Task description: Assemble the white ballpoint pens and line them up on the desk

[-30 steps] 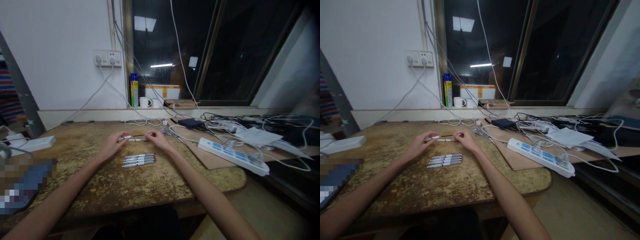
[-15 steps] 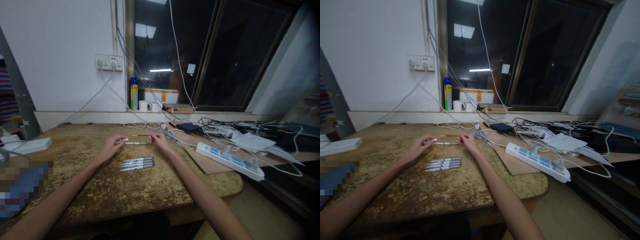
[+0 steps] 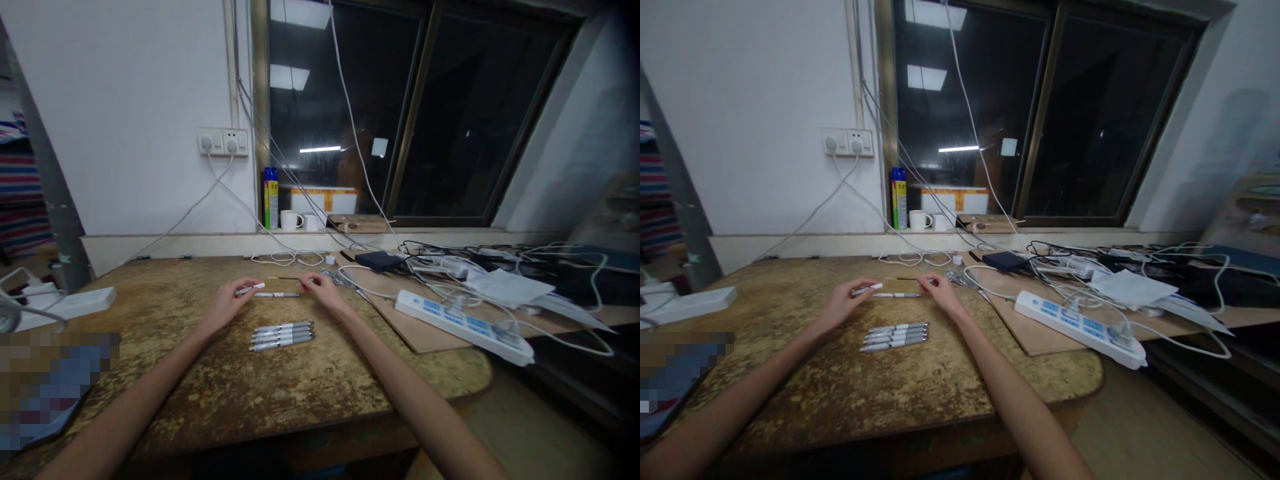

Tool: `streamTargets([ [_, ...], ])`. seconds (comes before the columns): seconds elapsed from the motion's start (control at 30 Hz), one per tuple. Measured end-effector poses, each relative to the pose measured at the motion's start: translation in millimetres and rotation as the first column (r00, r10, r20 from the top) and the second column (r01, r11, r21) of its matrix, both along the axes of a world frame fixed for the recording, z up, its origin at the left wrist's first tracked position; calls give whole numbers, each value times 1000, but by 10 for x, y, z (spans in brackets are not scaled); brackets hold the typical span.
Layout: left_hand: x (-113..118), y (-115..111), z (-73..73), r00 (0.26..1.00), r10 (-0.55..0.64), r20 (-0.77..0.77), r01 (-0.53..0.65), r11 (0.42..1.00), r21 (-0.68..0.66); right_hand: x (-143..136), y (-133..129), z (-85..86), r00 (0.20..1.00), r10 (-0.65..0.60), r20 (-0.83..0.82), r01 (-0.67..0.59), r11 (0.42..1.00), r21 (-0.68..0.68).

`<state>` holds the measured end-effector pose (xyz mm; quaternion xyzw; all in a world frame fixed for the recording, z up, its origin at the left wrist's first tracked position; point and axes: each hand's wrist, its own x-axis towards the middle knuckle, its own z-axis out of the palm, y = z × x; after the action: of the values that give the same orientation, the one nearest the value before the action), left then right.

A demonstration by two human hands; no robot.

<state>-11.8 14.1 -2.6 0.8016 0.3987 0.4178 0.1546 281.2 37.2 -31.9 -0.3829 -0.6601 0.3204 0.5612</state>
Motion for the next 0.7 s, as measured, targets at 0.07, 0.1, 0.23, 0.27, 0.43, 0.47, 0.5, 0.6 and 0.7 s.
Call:
streamTargets([
  [0.07, -3, 2, -7, 1000, 12, 18, -11, 1000, -5, -1, 14, -13, 1000, -17, 2, 17, 1000, 2],
  [0.1, -6, 8, -16, 1000, 17, 23, -17, 1000, -9, -2, 21, -20, 1000, -19, -1, 19, 1000, -3],
  [0.23, -14, 31, -47, 999, 41, 27, -40, 999, -36, -14, 31, -36, 1000, -19, -4, 19, 1000, -15],
  [0.27, -14, 32, -48, 999, 47, 22, -46, 998, -43, -17, 29, -36, 1000, -20, 2, 20, 1000, -11],
  [0.43, -9, 17, -22, 999, 34, 11, -33, 998, -58, -25, 20, -22, 999, 4, 48, -4, 1000, 0],
  [0.47, -9, 14, -16, 1000, 26, 13, -25, 998, -57, -27, 20, -18, 999, 17, 42, -17, 1000, -7],
  [0.5, -9, 11, -11, 1000, 19, 18, -18, 998, -57, -29, 18, -13, 999, 31, 30, -31, 999, -18],
  [0.6, -9, 10, -7, 999, 1, 36, 1, 998, -59, -40, -1, 5, 998, 64, -16, -65, 996, -60],
  [0.7, -10, 16, -16, 998, 4, 56, 0, 998, -62, -54, -30, 25, 998, 63, -32, -66, 993, -97],
])
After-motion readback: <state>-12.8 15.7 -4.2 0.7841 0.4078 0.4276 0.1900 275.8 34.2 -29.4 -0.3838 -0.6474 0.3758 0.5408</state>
